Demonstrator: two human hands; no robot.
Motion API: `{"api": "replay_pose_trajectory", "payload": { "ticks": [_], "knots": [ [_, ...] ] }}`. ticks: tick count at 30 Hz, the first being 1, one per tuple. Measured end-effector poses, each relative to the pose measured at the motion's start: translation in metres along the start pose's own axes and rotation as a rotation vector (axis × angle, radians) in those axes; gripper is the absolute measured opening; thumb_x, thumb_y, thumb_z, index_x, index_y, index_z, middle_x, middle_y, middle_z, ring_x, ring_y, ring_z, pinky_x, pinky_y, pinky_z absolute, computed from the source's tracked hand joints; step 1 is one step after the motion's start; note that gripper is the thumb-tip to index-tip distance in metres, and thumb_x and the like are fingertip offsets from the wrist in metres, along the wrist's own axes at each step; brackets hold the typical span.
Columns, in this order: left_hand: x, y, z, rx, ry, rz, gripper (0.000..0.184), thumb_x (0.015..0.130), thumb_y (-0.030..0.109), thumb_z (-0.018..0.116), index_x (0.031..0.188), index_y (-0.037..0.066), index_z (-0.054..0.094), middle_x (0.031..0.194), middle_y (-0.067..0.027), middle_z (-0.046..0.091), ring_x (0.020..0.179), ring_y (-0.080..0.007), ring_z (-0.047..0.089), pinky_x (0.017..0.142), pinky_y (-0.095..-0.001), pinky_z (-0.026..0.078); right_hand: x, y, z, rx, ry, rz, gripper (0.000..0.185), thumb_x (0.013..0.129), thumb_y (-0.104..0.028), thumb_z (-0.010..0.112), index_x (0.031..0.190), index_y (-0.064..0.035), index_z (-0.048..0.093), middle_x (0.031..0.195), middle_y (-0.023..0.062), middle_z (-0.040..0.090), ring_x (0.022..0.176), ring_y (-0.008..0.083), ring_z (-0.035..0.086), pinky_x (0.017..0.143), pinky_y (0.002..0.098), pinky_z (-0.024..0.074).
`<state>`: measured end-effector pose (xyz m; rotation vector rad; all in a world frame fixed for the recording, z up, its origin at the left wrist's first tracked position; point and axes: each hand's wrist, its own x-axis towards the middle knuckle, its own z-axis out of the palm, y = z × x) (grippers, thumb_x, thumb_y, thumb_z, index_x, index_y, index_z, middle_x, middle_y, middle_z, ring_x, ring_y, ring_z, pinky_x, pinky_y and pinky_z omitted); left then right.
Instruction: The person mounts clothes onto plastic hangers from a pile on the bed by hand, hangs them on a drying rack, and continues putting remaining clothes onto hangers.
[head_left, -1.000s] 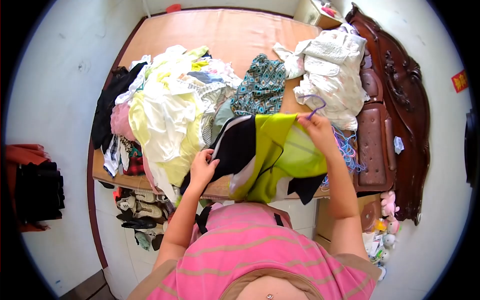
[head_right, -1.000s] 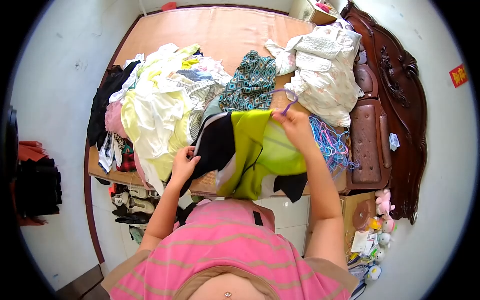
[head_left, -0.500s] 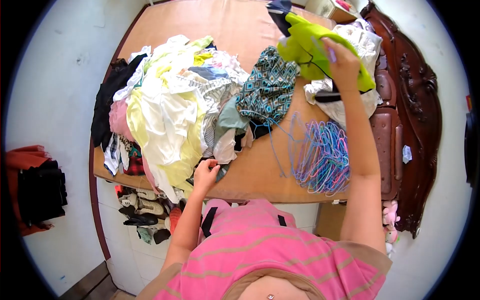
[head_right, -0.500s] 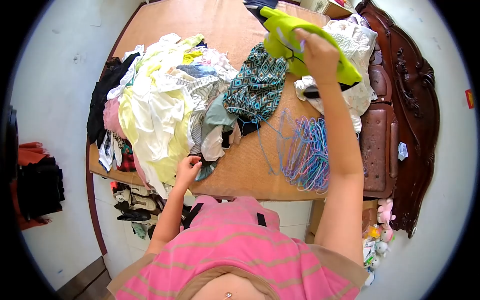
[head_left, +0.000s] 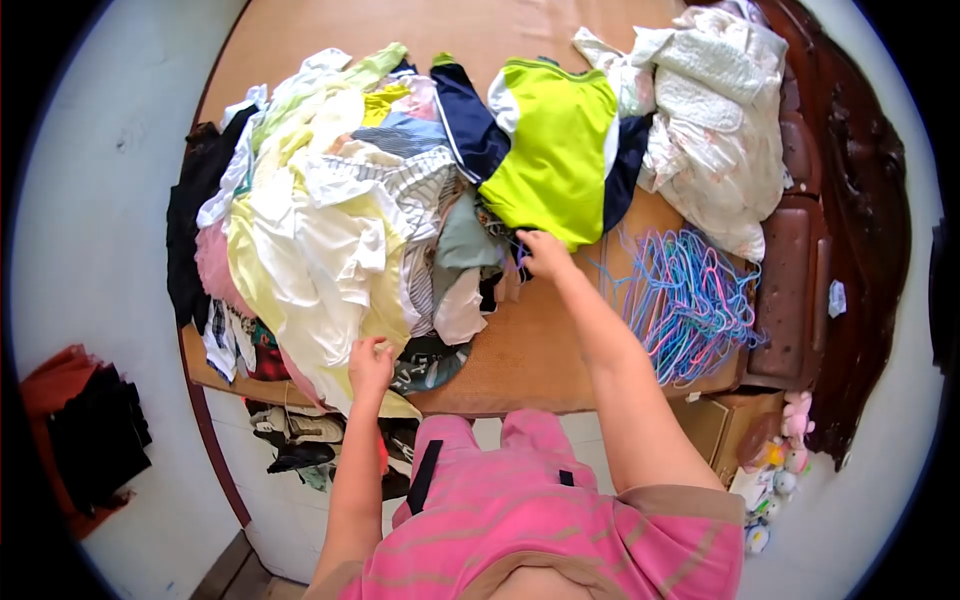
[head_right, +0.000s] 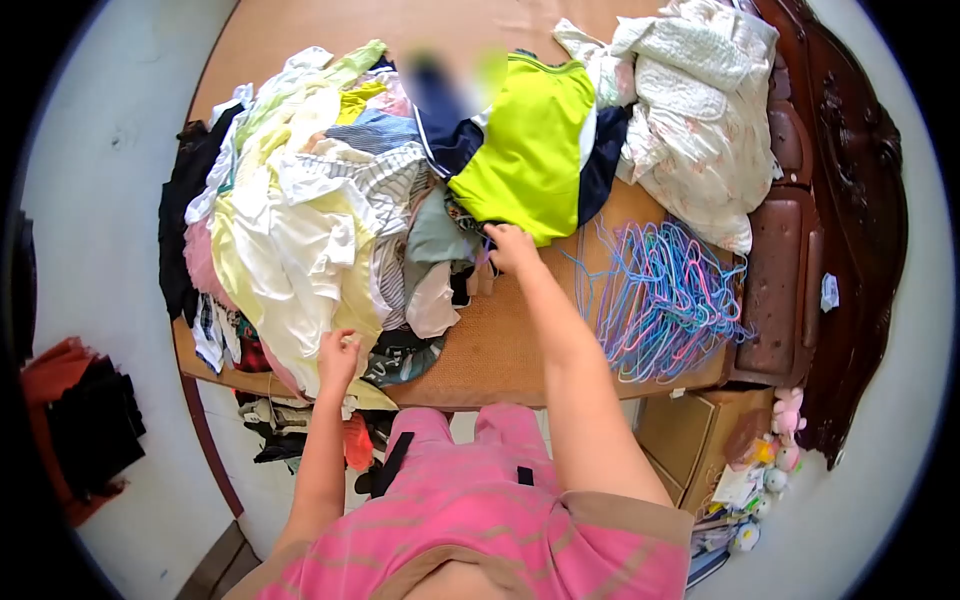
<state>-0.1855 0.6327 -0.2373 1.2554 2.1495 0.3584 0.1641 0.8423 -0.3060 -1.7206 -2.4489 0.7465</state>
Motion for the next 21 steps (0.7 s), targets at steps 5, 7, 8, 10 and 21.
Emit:
{"api": "replay_pose_trajectory", "payload": {
  "ticks": [5, 7, 8, 10, 21],
  "knots": [
    [0.024, -0.003, 0.003, 0.041, 0.125, 0.075, 0.040, 0.072, 0.013, 0.072, 0.110, 0.008, 0.058, 0.116, -0.0179, 0.048, 0.108, -0.0355, 0.049, 0.093, -0.0405, 0.041, -0.047, 0.015, 0.029, 0.273, 0.229, 0.047, 0.034, 0.072, -0.008, 0.064, 0.106, -0.0100, 0.065, 0.109, 0.0093, 0.060, 0.105, 0.0286, 0.055, 0.092, 0.0388, 0.0452],
    [0.030, 0.002, 0.007, 0.082, 0.156, 0.079, 0.045, 0.071, 0.012, 0.072, 0.113, 0.008, 0.056, 0.122, -0.0192, 0.044, 0.113, -0.0371, 0.045, 0.096, -0.0419, 0.038, -0.073, 0.057, 0.057, 0.146, 0.452, 0.176, 0.027, 0.073, -0.007, 0.063, 0.099, -0.0088, 0.067, 0.105, 0.0120, 0.061, 0.101, 0.0308, 0.055, 0.087, 0.0395, 0.0461],
    [0.032, 0.004, 0.008, 0.124, 0.209, 0.075, 0.049, 0.071, 0.011, 0.073, 0.116, 0.008, 0.054, 0.128, -0.0205, 0.041, 0.117, -0.0387, 0.042, 0.100, -0.0434, 0.036, -0.089, 0.082, 0.065, 0.055, 0.474, 0.285, 0.023, 0.073, -0.006, 0.061, 0.095, -0.0089, 0.068, 0.101, 0.0138, 0.061, 0.098, 0.0318, 0.055, 0.084, 0.0395, 0.0465],
    [0.035, 0.008, 0.013, 0.136, 0.209, 0.055, 0.054, 0.071, 0.011, 0.073, 0.120, 0.008, 0.052, 0.131, -0.0219, 0.037, 0.119, -0.0400, 0.039, 0.101, -0.0447, 0.034, -0.125, 0.128, 0.082, 0.135, 0.526, 0.671, 0.020, 0.074, -0.006, 0.060, 0.093, -0.0083, 0.068, 0.098, 0.0134, 0.061, 0.097, 0.0317, 0.055, 0.084, 0.0409, 0.0453],
    [0.065, 0.002, 0.035, 0.184, 0.336, -0.043, 0.081, 0.069, 0.025, 0.077, 0.132, -0.002, 0.034, 0.133, -0.0291, 0.032, 0.122, -0.0439, 0.031, 0.104, -0.0481, 0.028, -0.163, 0.185, 0.128, 0.846, 0.236, 1.121, 0.055, 0.087, -0.038, 0.060, 0.131, -0.0074, 0.044, 0.097, 0.0109, 0.058, 0.091, 0.0226, 0.060, 0.072, 0.0372, 0.0514]
  ]
}}
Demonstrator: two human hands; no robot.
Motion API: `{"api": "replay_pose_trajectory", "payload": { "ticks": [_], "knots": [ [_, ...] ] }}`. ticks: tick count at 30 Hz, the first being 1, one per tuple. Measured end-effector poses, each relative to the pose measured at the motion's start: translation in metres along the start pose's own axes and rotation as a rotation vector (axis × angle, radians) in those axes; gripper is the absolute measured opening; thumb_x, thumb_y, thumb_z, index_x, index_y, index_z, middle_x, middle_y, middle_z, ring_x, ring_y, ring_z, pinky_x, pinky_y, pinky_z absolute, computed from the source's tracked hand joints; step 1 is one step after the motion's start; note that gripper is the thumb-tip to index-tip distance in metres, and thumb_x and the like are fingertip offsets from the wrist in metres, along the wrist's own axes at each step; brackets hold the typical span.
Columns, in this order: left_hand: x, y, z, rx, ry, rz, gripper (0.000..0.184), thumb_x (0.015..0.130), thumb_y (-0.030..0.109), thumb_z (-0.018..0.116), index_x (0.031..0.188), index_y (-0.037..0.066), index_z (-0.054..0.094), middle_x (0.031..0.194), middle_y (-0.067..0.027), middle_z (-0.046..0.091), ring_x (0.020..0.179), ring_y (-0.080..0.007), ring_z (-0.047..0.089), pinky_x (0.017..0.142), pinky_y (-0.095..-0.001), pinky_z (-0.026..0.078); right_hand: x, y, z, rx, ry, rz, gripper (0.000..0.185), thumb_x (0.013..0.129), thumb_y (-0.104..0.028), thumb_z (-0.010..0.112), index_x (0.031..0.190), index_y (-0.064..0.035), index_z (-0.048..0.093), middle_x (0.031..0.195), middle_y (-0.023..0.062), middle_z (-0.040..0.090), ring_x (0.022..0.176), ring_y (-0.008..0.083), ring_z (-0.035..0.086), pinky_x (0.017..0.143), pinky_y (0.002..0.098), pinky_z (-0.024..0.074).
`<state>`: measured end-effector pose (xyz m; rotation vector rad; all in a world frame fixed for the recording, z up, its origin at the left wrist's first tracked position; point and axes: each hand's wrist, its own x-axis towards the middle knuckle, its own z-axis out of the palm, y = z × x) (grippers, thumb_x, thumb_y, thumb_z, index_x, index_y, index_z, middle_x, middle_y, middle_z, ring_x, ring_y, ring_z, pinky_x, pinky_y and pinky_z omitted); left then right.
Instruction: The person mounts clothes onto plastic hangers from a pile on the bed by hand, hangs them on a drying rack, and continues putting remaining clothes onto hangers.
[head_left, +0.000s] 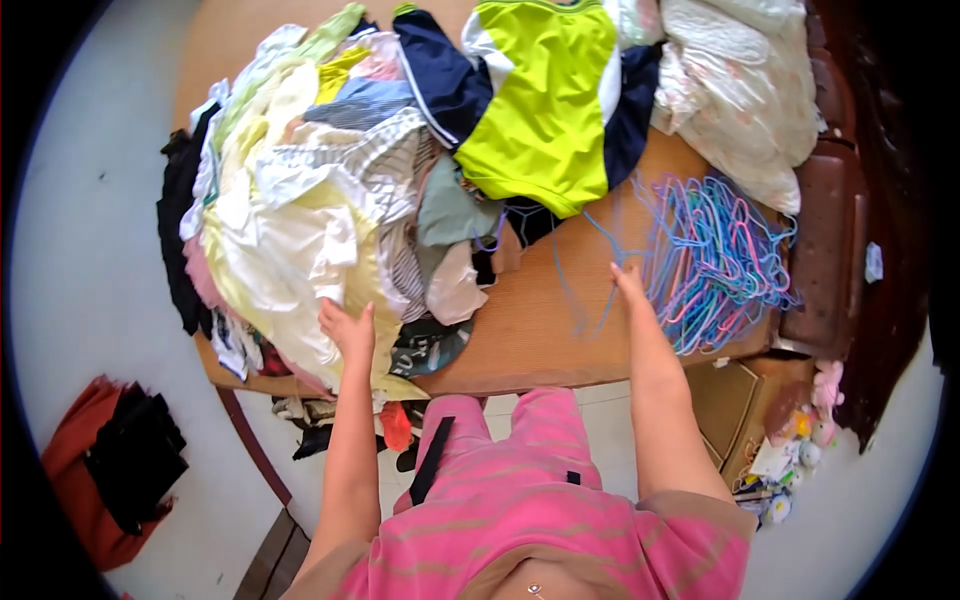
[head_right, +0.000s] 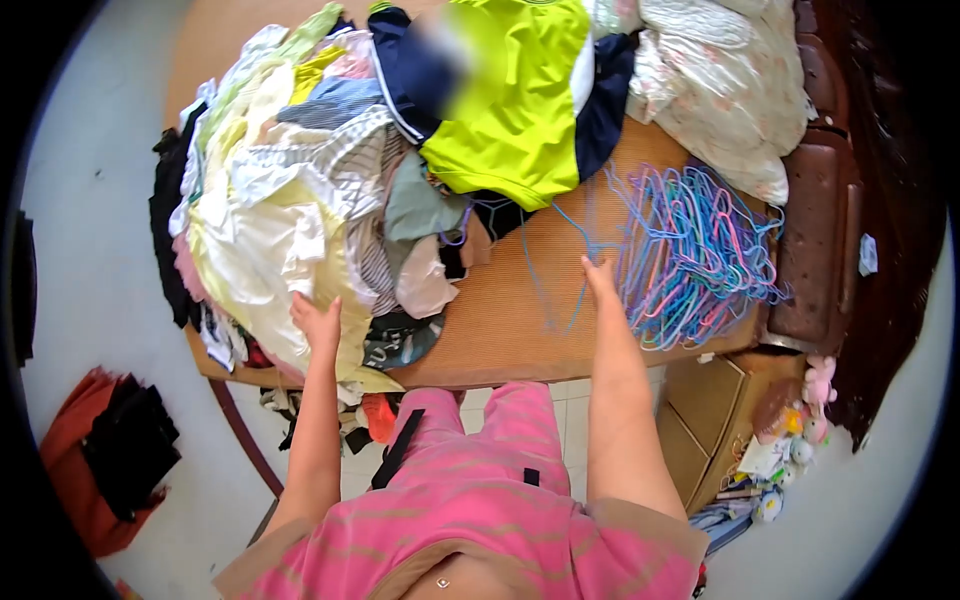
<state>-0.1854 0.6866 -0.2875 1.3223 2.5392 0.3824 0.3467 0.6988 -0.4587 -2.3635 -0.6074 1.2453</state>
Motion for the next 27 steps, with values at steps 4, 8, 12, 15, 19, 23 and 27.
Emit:
{"api": "replay_pose_trajectory", "payload": {
  "ticks": [4, 8, 12, 15, 19, 23, 27],
  "knots": [
    [0.018, 0.003, 0.002, 0.032, 0.003, -0.161, 0.074, 0.071, 0.029, 0.075, 0.129, -0.001, 0.039, 0.123, -0.0270, 0.040, 0.112, -0.0413, 0.039, 0.098, -0.0473, 0.033, -0.064, -0.049, -0.007, 0.548, -0.206, 0.111, 0.040, 0.092, -0.043, 0.054, 0.114, -0.0091, 0.055, 0.053, -0.0054, 0.036, 0.047, 0.0075, 0.047, 0.042, 0.0269, 0.0434],
    [0.043, -0.028, 0.014, -0.226, 0.011, -0.243, 0.048, 0.075, 0.028, 0.073, 0.111, 0.002, 0.056, 0.107, -0.0184, 0.055, 0.099, -0.0342, 0.049, 0.088, -0.0440, 0.040, -0.123, -0.084, -0.006, 0.582, -0.095, -0.078, 0.038, 0.096, -0.040, 0.049, 0.114, -0.0093, 0.061, 0.054, -0.0056, 0.032, 0.045, 0.0066, 0.040, 0.040, 0.0240, 0.0377],
    [0.032, 0.004, -0.009, -0.484, 0.137, 0.045, 0.021, 0.082, 0.016, 0.065, 0.096, 0.002, 0.058, 0.089, -0.0126, 0.059, 0.079, -0.0289, 0.052, 0.072, -0.0354, 0.043, -0.165, -0.075, 0.006, 0.378, 0.088, -0.224, 0.036, 0.097, -0.035, 0.048, 0.113, -0.0068, 0.063, 0.053, -0.0052, 0.037, 0.046, 0.0053, 0.040, 0.041, 0.0219, 0.0349],
    [-0.002, 0.050, -0.046, -0.694, -0.067, 0.103, 0.015, 0.086, 0.014, 0.061, 0.095, 0.002, 0.057, 0.069, -0.0045, 0.055, 0.060, -0.0141, 0.048, 0.057, -0.0276, 0.040, -0.199, -0.075, -0.001, 0.483, 0.329, -0.304, 0.034, 0.098, -0.031, 0.047, 0.111, -0.0044, 0.064, 0.052, -0.0043, 0.038, 0.045, 0.0051, 0.039, 0.041, 0.0220, 0.0312],
    [-0.056, 0.099, -0.072, -1.081, -0.429, 0.023, 0.019, 0.090, 0.012, 0.061, 0.105, 0.002, 0.058, 0.084, 0.0034, 0.059, 0.073, -0.0041, 0.052, 0.063, -0.0201, 0.042, -0.233, -0.080, -0.013, 0.318, 0.342, -0.505, 0.029, 0.097, -0.023, 0.051, 0.114, -0.0031, 0.063, 0.068, -0.0032, 0.052, 0.062, 0.0046, 0.048, 0.058, 0.0202, 0.0405],
    [-0.103, 0.148, -0.102, -1.438, -0.684, -0.027, 0.020, 0.091, 0.014, 0.060, 0.105, 0.000, 0.059, 0.094, -0.0009, 0.064, 0.084, -0.0081, 0.057, 0.076, -0.0218, 0.045, -0.330, -0.140, -0.021, 0.379, 0.128, -0.690, 0.022, 0.090, -0.011, 0.060, 0.110, -0.0027, 0.061, 0.083, -0.0013, 0.057, 0.075, 0.0058, 0.052, 0.066, 0.0212, 0.0441],
    [-0.131, 0.177, -0.127, -1.576, -1.004, -0.069, 0.025, 0.092, 0.014, 0.057, 0.111, -0.003, 0.060, 0.110, -0.0049, 0.059, 0.096, -0.0127, 0.058, 0.084, -0.0259, 0.046, -0.387, -0.171, -0.018, 0.452, -0.167, -0.819, 0.034, 0.084, -0.008, 0.067, 0.116, -0.0029, 0.056, 0.086, -0.0017, 0.054, 0.072, 0.0055, 0.052, 0.059, 0.0205, 0.0427]
  ]
}}
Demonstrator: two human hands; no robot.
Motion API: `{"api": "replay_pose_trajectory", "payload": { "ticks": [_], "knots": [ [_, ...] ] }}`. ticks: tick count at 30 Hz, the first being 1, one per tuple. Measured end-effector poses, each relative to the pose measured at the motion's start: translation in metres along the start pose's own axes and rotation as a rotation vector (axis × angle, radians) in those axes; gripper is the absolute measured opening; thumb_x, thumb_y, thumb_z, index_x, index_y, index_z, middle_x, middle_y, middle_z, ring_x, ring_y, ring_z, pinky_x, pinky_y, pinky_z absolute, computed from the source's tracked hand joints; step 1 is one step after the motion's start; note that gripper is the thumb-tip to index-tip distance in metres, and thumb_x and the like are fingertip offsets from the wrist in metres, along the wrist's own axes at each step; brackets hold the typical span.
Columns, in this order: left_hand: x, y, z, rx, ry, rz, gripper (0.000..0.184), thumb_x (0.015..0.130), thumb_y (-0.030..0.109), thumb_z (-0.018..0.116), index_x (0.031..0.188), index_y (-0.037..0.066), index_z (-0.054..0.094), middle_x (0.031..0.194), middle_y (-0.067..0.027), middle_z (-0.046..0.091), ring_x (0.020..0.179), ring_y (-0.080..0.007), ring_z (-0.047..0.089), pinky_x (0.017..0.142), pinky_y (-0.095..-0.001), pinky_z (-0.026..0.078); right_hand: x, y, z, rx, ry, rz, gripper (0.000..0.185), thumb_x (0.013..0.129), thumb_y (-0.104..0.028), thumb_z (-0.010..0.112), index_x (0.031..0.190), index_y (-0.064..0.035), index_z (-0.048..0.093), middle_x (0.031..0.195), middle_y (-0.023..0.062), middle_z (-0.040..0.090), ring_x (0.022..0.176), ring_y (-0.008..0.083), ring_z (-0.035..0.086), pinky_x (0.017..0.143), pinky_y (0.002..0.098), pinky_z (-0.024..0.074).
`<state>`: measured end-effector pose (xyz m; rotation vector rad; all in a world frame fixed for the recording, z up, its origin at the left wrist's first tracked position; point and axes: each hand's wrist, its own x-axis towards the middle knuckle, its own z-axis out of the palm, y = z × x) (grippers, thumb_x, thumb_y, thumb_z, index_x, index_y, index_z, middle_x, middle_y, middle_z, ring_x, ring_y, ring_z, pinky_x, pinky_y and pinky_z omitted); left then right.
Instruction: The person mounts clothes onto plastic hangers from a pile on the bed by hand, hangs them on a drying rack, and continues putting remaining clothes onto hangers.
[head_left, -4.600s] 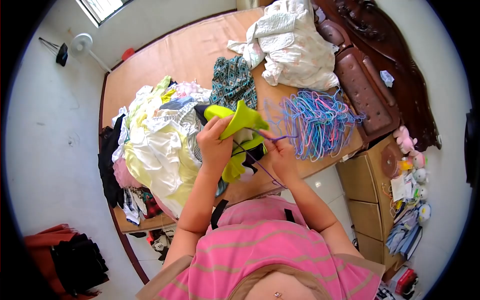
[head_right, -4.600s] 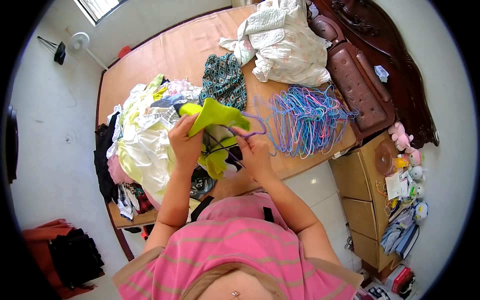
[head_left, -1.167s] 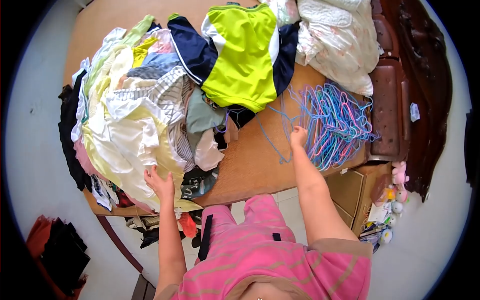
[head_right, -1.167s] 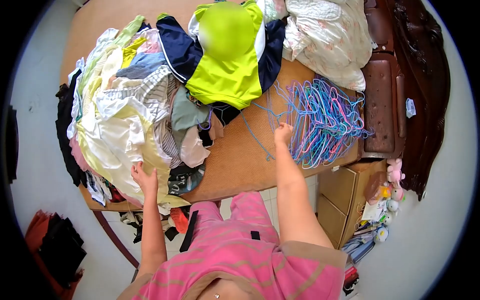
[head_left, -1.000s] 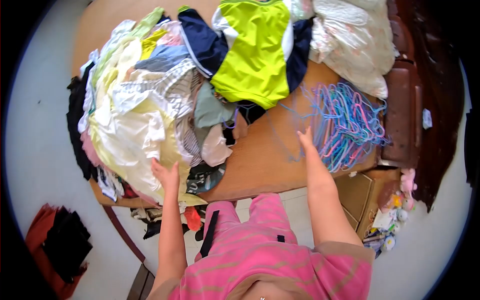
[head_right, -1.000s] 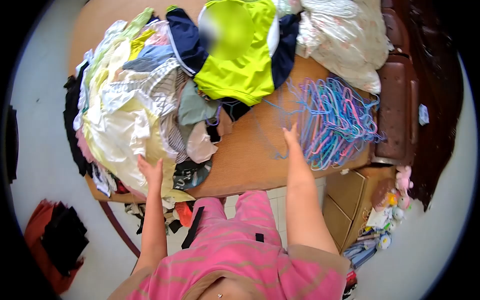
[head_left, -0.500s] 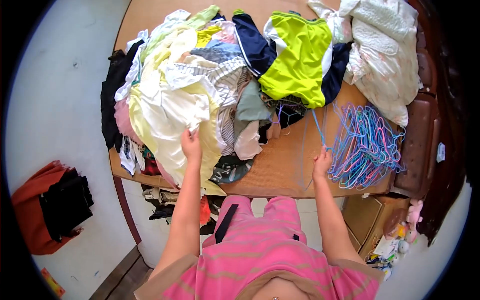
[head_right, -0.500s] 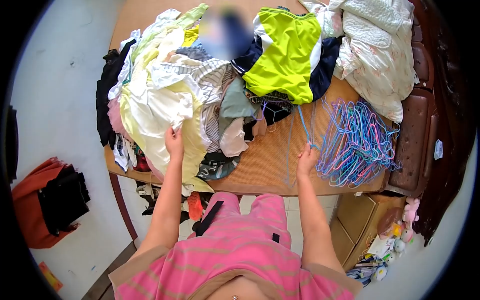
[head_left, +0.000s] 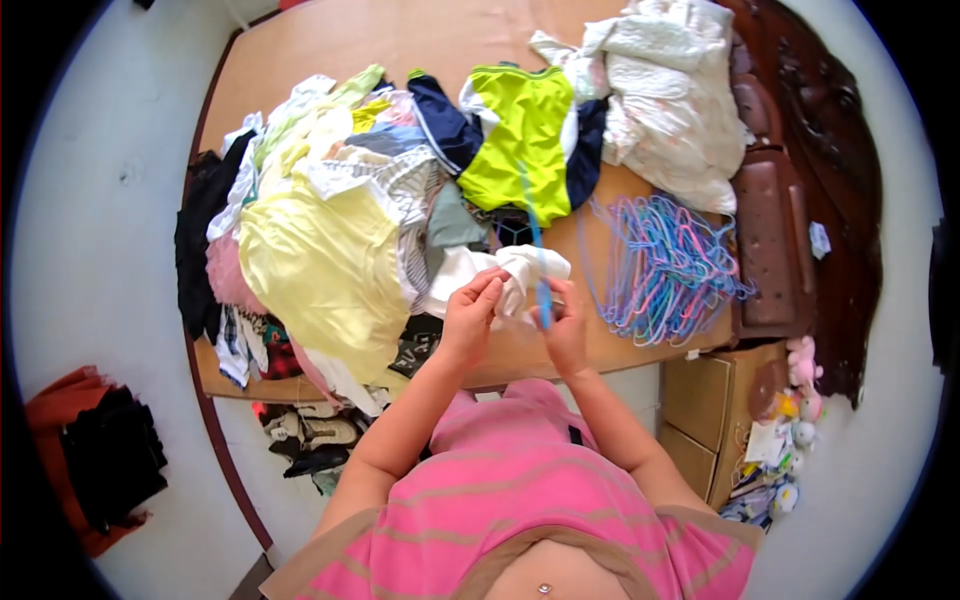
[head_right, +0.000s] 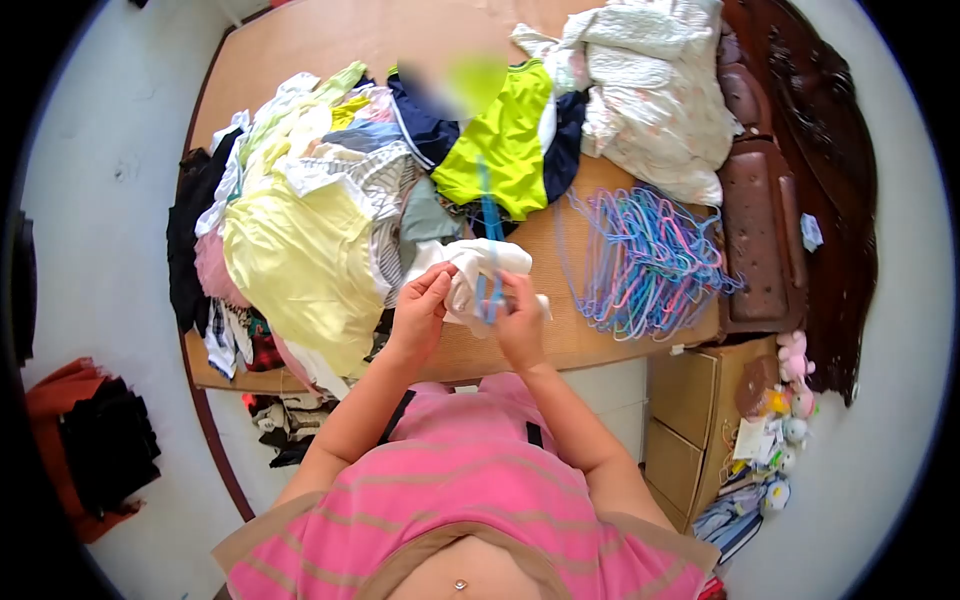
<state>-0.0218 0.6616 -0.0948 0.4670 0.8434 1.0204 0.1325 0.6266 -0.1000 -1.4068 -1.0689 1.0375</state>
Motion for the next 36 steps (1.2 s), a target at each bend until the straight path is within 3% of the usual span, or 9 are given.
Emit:
{"api": "replay_pose_trajectory", "payload": {
  "ticks": [2, 5, 11, 13, 14, 19, 25, 30, 36],
  "knots": [
    [-0.009, 0.010, 0.019, 0.054, -0.146, 0.054, 0.029, 0.094, 0.012, 0.053, 0.118, -0.003, 0.059, 0.126, -0.0062, 0.050, 0.109, -0.0141, 0.053, 0.092, -0.0280, 0.043, 0.001, -0.020, 0.009, -0.045, -0.011, -0.035, 0.037, 0.083, -0.008, 0.068, 0.117, -0.0028, 0.055, 0.086, -0.0014, 0.054, 0.070, 0.0051, 0.052, 0.057, 0.0200, 0.0419],
    [-0.019, 0.013, 0.029, 0.056, -0.150, 0.129, 0.027, 0.091, 0.010, 0.056, 0.115, -0.002, 0.063, 0.118, -0.0016, 0.051, 0.101, -0.0064, 0.049, 0.082, -0.0196, 0.040, -0.001, -0.029, 0.011, 0.052, -0.040, -0.067, 0.032, 0.083, -0.008, 0.068, 0.112, -0.0027, 0.058, 0.083, -0.0016, 0.056, 0.067, 0.0034, 0.051, 0.056, 0.0190, 0.0407],
    [-0.033, 0.033, 0.018, 0.263, -0.123, 0.237, 0.038, 0.081, 0.002, 0.064, 0.119, 0.003, 0.061, 0.113, -0.0034, 0.053, 0.107, -0.0128, 0.050, 0.090, -0.0248, 0.041, -0.003, -0.041, -0.023, -0.057, 0.199, -0.021, 0.016, 0.084, -0.008, 0.067, 0.099, -0.0036, 0.063, 0.073, -0.0049, 0.058, 0.063, 0.0014, 0.048, 0.056, 0.0178, 0.0386],
    [-0.037, 0.043, 0.019, 1.068, -0.006, 0.373, 0.040, 0.081, 0.005, 0.066, 0.121, 0.009, 0.062, 0.107, -0.0064, 0.055, 0.102, -0.0115, 0.053, 0.080, -0.0247, 0.044, -0.002, -0.056, -0.034, -0.057, 0.206, -0.030, 0.017, 0.084, -0.008, 0.067, 0.100, -0.0036, 0.063, 0.074, -0.0051, 0.058, 0.063, 0.0011, 0.047, 0.056, 0.0178, 0.0383],
    [-0.034, 0.038, 0.013, 1.174, 0.017, 0.497, 0.035, 0.082, 0.012, 0.067, 0.117, 0.009, 0.064, 0.092, -0.0032, 0.061, 0.079, -0.0084, 0.057, 0.070, -0.0229, 0.046, -0.003, -0.062, -0.036, -0.059, 0.212, -0.038, 0.018, 0.085, -0.009, 0.067, 0.101, -0.0036, 0.063, 0.074, -0.0052, 0.058, 0.064, 0.0009, 0.047, 0.057, 0.0177, 0.0381],
    [-0.021, 0.038, 0.012, 0.884, -0.199, 0.294, 0.022, 0.086, 0.021, 0.065, 0.099, 0.004, 0.070, 0.068, -0.0017, 0.064, 0.062, -0.0072, 0.055, 0.057, -0.0243, 0.044, -0.006, -0.076, -0.030, -0.148, 0.232, -0.134, 0.021, 0.087, -0.011, 0.064, 0.106, -0.0023, 0.063, 0.072, -0.0067, 0.055, 0.061, 0.0008, 0.044, 0.053, 0.0185, 0.0346],
    [0.009, 0.055, -0.008, 0.384, 0.054, 0.189, 0.021, 0.088, 0.017, 0.061, 0.092, -0.003, 0.067, 0.071, 0.0005, 0.063, 0.057, -0.0071, 0.054, 0.053, -0.0222, 0.043, -0.025, -0.094, -0.046, -0.236, 0.246, -0.076, 0.029, 0.093, -0.015, 0.056, 0.118, -0.0024, 0.061, 0.063, -0.0085, 0.041, 0.055, 0.0013, 0.036, 0.048, 0.0211, 0.0253],
    [0.027, 0.066, -0.025, 0.200, 0.211, 0.299, 0.020, 0.090, 0.014, 0.057, 0.104, 0.000, 0.058, 0.080, -0.0022, 0.062, 0.065, -0.0060, 0.054, 0.054, -0.0208, 0.042, -0.056, -0.113, -0.053, -0.134, -0.090, 0.113, 0.031, 0.095, -0.016, 0.053, 0.123, -0.0037, 0.058, 0.063, -0.0111, 0.034, 0.054, -0.0007, 0.028, 0.048, 0.0183, 0.0204],
    [0.036, 0.069, -0.021, 0.285, 0.242, 0.342, 0.019, 0.090, 0.011, 0.057, 0.106, 0.001, 0.056, 0.085, -0.0015, 0.061, 0.068, -0.0059, 0.054, 0.060, -0.0199, 0.043, -0.058, -0.102, -0.028, -0.258, -0.205, -0.082, 0.030, 0.095, -0.016, 0.052, 0.121, -0.0022, 0.059, 0.067, -0.0015, 0.049, 0.062, 0.0060, 0.045, 0.053, 0.0267, 0.0361]
  ]
}}
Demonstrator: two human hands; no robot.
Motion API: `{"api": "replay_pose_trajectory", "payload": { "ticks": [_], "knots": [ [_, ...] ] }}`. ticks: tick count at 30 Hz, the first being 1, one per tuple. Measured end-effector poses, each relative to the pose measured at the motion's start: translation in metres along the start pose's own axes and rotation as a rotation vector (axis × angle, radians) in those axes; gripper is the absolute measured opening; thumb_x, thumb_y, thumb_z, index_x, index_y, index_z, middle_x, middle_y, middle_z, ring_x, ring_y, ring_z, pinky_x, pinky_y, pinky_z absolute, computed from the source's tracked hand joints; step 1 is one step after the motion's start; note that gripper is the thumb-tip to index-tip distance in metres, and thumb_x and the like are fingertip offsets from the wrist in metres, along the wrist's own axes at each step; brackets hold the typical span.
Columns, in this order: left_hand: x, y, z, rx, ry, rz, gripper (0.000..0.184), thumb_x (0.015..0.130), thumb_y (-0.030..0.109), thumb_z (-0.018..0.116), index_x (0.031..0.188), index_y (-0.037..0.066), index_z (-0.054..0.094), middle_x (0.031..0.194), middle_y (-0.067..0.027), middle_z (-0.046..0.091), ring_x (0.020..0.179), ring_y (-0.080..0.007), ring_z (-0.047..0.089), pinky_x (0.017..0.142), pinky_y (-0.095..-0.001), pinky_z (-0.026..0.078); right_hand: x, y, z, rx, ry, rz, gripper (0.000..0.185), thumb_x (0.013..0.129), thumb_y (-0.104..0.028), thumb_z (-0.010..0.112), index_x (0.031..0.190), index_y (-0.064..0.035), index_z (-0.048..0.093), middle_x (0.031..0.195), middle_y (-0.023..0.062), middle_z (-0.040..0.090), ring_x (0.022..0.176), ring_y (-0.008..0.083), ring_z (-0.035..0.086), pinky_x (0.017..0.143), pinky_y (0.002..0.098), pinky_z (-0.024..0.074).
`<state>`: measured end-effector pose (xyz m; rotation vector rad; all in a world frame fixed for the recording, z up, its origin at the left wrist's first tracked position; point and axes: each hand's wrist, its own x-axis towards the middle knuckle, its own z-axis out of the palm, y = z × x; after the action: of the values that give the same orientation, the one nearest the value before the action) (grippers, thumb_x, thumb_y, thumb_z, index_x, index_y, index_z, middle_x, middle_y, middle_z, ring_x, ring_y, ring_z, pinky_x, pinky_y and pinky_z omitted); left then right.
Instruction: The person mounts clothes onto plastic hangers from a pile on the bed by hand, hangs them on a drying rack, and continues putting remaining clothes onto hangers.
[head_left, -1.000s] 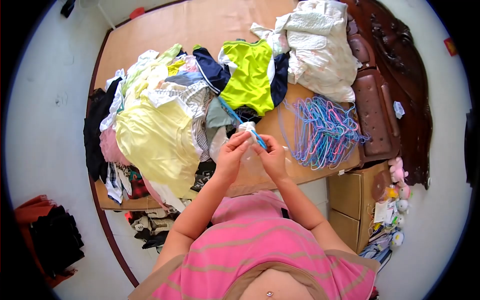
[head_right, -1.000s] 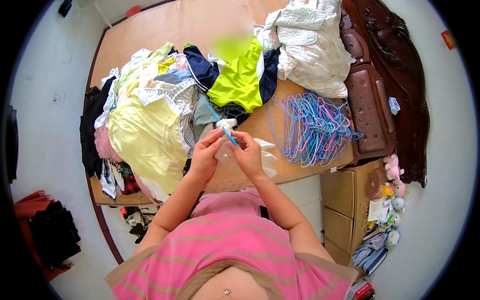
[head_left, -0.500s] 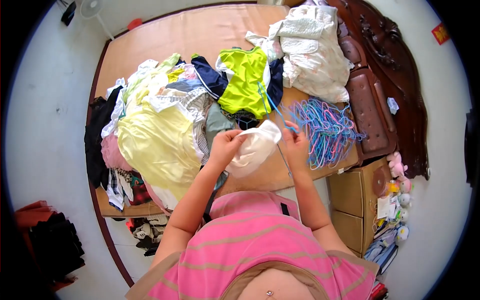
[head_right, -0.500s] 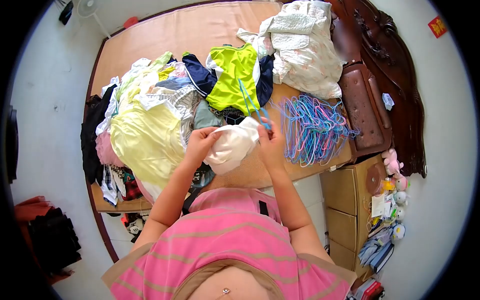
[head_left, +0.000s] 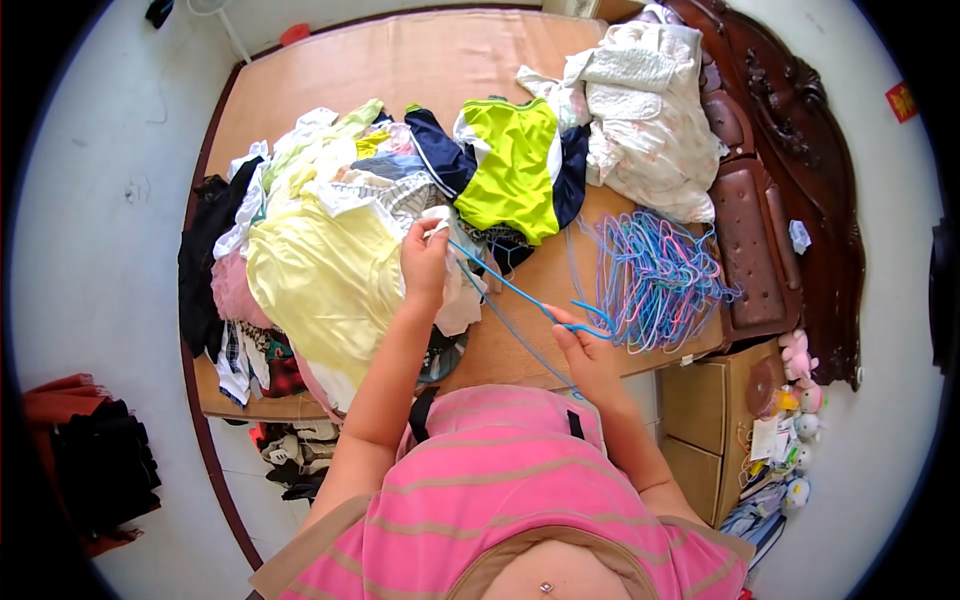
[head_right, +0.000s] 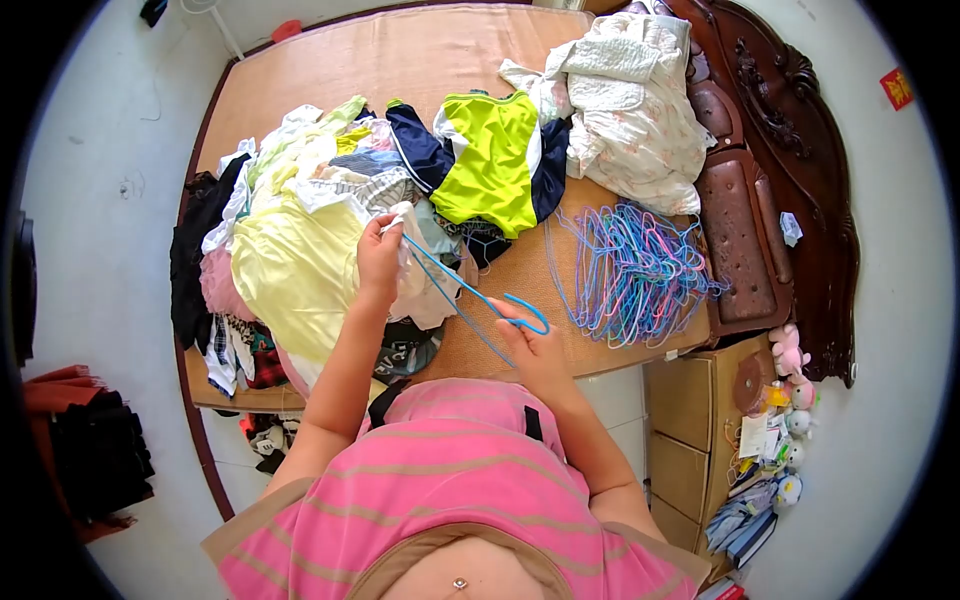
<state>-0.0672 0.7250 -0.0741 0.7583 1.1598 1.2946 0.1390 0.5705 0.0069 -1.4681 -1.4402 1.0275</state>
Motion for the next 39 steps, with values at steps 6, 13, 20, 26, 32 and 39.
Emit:
{"api": "replay_pose_trajectory", "payload": {
  "ticks": [6, 13, 20, 26, 32, 39],
  "knots": [
    [-0.049, 0.009, 0.045, 0.202, -0.293, 0.119, 0.013, 0.088, 0.013, 0.060, 0.094, 0.001, 0.061, 0.071, 0.0019, 0.057, 0.060, -0.0019, 0.046, 0.051, -0.0187, 0.035, 0.036, 0.017, 0.027, 0.004, 0.268, 0.068, 0.029, 0.095, -0.018, 0.052, 0.116, -0.0003, 0.061, 0.068, 0.0000, 0.049, 0.058, 0.0073, 0.040, 0.052, 0.0268, 0.0341],
    [-0.048, -0.021, 0.033, 0.797, -0.134, 0.371, 0.015, 0.072, 0.008, 0.067, 0.086, 0.009, 0.061, 0.085, -0.0099, 0.057, 0.076, -0.0296, 0.059, 0.066, -0.0393, 0.047, 0.072, 0.005, -0.007, 0.666, 0.500, 0.233, 0.034, 0.097, -0.025, 0.050, 0.121, -0.0013, 0.056, 0.062, -0.0067, 0.034, 0.047, 0.0032, 0.029, 0.040, 0.0223, 0.0239],
    [-0.070, -0.037, 0.049, 1.044, -0.168, 0.347, 0.024, 0.075, 0.013, 0.064, 0.094, 0.010, 0.050, 0.093, -0.0109, 0.054, 0.082, -0.0354, 0.058, 0.068, -0.0455, 0.047, 0.119, 0.006, -0.028, 0.898, 0.712, 0.183, 0.022, 0.097, -0.027, 0.051, 0.087, -0.0072, 0.053, 0.058, -0.0066, 0.031, 0.044, 0.0027, 0.026, 0.037, 0.0219, 0.0174],
    [-0.069, -0.030, 0.055, 1.091, -0.232, 0.335, 0.025, 0.077, 0.011, 0.061, 0.097, 0.009, 0.047, 0.084, -0.0143, 0.059, 0.076, -0.0363, 0.060, 0.066, -0.0472, 0.046, 0.143, 0.015, -0.034, 0.870, 0.850, 0.165, 0.031, 0.096, -0.025, 0.051, 0.071, -0.0111, 0.040, 0.057, -0.0058, 0.032, 0.041, 0.0031, 0.025, 0.035, 0.0222, 0.0174],
    [-0.084, -0.032, 0.056, 1.193, -0.274, 0.247, 0.029, 0.079, 0.009, 0.060, 0.103, 0.009, 0.043, 0.076, -0.0202, 0.061, 0.072, -0.0407, 0.061, 0.064, -0.0514, 0.045, 0.158, 0.033, -0.041, 0.940, 0.938, 0.234, 0.025, 0.096, -0.023, 0.051, 0.077, -0.0084, 0.046, 0.059, -0.0053, 0.035, 0.041, 0.0033, 0.028, 0.035, 0.0218, 0.0186],
    [-0.075, -0.042, 0.041, 1.289, -0.246, 0.259, 0.032, 0.081, 0.011, 0.058, 0.107, 0.010, 0.038, 0.067, -0.0192, 0.061, 0.064, -0.0408, 0.061, 0.059, -0.0518, 0.045, 0.151, 0.036, -0.041, 0.954, 0.970, 0.315, 0.024, 0.095, -0.025, 0.052, 0.078, -0.0086, 0.048, 0.059, -0.0044, 0.035, 0.042, 0.0035, 0.028, 0.036, 0.0222, 0.0187]
  ]
}}
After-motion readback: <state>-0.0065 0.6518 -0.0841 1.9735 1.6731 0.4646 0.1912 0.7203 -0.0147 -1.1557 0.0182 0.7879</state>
